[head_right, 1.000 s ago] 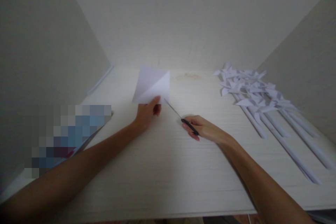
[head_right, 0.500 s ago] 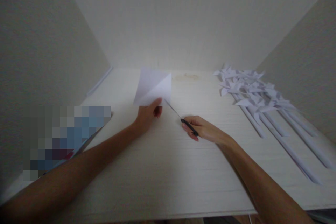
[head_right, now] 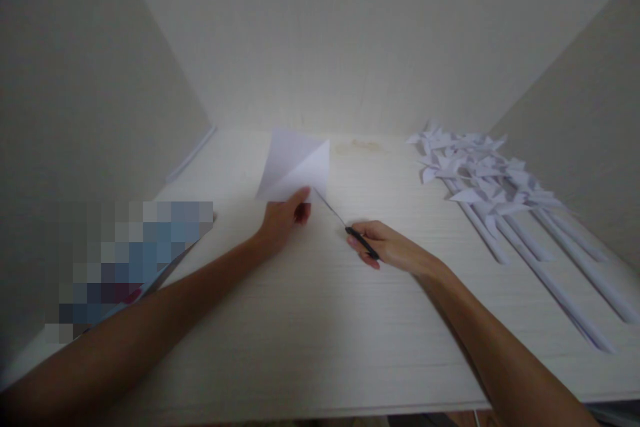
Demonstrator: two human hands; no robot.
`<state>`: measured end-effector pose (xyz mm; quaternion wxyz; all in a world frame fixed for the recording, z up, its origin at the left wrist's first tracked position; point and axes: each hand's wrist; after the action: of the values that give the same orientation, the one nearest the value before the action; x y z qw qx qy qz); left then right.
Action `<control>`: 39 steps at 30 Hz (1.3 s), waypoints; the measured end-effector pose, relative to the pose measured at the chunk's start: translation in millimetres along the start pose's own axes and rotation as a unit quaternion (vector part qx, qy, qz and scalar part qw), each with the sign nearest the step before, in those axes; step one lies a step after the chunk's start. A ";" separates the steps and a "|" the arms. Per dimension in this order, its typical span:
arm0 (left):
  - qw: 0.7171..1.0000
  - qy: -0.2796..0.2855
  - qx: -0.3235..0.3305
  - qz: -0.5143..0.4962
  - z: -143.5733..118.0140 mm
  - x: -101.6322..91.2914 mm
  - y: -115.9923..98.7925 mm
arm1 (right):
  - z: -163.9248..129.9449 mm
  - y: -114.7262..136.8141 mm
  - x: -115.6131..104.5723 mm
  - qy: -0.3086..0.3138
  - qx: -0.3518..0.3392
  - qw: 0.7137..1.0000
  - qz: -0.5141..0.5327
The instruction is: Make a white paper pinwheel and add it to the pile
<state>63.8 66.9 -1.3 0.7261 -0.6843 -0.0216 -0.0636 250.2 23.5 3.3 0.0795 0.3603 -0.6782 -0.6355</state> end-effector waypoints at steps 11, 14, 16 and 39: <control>1.000 0.005 -0.001 -0.003 2.0 -1.1 3.1 | 0.4 -0.7 -0.5 0.003 0.000 1.000 -0.008; 1.000 0.004 -0.003 0.005 2.6 -1.3 3.7 | 0.8 -2.2 -0.3 0.003 0.002 1.000 -0.009; 1.000 0.005 -0.005 0.007 2.9 -1.4 4.6 | 0.9 -3.0 0.0 0.000 0.005 1.000 -0.004; 0.998 0.060 -0.028 0.018 -2.0 0.6 0.1 | -0.4 4.5 1.5 -0.013 -0.004 1.000 -0.020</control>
<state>64.2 64.8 -1.4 0.7079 -0.6993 0.0364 -0.0919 247.6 22.0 7.0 0.0598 0.3654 -0.6693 -0.6442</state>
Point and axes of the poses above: each hand's wrist, its own z-axis towards the middle knuckle, its own x-axis out of the palm, y = z × x, and after that the axes turned 1 degree about -y, right-handed
